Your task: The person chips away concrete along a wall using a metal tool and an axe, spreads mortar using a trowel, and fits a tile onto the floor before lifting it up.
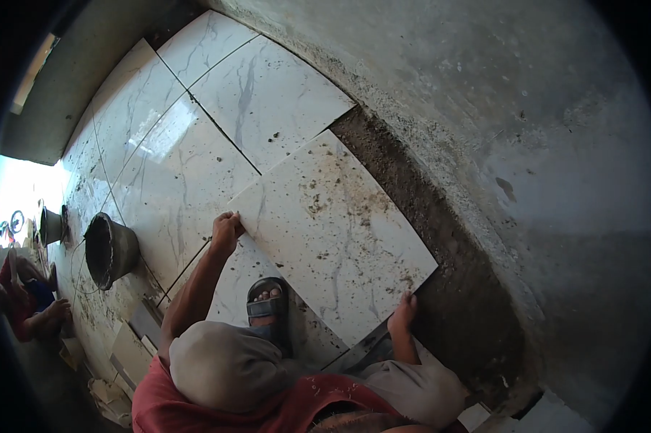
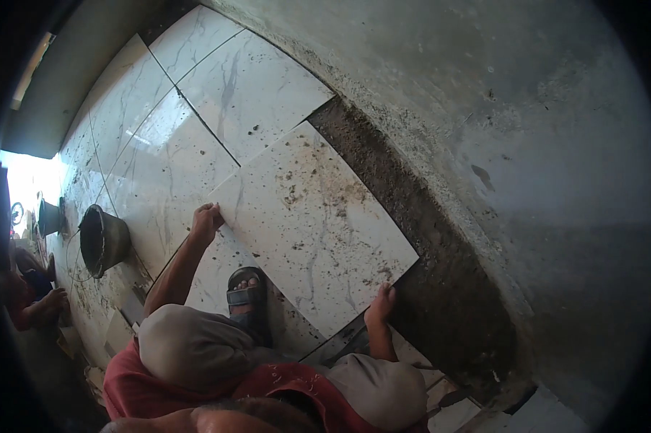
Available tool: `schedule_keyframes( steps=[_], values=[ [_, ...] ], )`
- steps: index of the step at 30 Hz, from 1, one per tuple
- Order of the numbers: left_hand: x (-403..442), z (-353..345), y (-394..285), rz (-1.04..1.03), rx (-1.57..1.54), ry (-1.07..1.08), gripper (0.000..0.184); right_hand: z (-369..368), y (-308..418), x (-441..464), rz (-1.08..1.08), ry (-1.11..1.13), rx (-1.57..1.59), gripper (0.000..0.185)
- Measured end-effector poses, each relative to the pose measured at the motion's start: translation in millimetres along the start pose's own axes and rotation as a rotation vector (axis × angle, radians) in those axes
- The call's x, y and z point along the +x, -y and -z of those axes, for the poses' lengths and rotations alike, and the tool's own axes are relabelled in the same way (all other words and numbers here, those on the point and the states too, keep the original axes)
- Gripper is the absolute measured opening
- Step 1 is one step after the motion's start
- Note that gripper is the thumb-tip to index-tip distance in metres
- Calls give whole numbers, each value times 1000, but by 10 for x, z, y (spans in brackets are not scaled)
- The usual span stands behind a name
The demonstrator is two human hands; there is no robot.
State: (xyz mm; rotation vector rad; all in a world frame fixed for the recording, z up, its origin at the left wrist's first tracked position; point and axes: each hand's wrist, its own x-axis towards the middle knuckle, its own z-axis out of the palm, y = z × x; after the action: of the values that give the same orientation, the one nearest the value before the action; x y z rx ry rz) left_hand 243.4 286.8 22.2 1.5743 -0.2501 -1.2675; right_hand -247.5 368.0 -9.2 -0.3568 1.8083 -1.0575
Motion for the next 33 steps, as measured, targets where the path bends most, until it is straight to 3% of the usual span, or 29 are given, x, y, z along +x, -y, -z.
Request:
schedule_keyframes(
  steps=[7,14,20,33],
  values=[
    [-68,1,75,36,168,-26,17,-130,201,-73,-70,-78,223,34],
    [81,47,164,-31,203,-25,20,55,-182,236,41,22,105,32],
    [0,146,174,-49,330,-23,19,-80,-50,231,61,-135,238,31],
    [70,144,216,-100,158,134,20,-139,-141,243,190,-176,304,38]
  ],
)
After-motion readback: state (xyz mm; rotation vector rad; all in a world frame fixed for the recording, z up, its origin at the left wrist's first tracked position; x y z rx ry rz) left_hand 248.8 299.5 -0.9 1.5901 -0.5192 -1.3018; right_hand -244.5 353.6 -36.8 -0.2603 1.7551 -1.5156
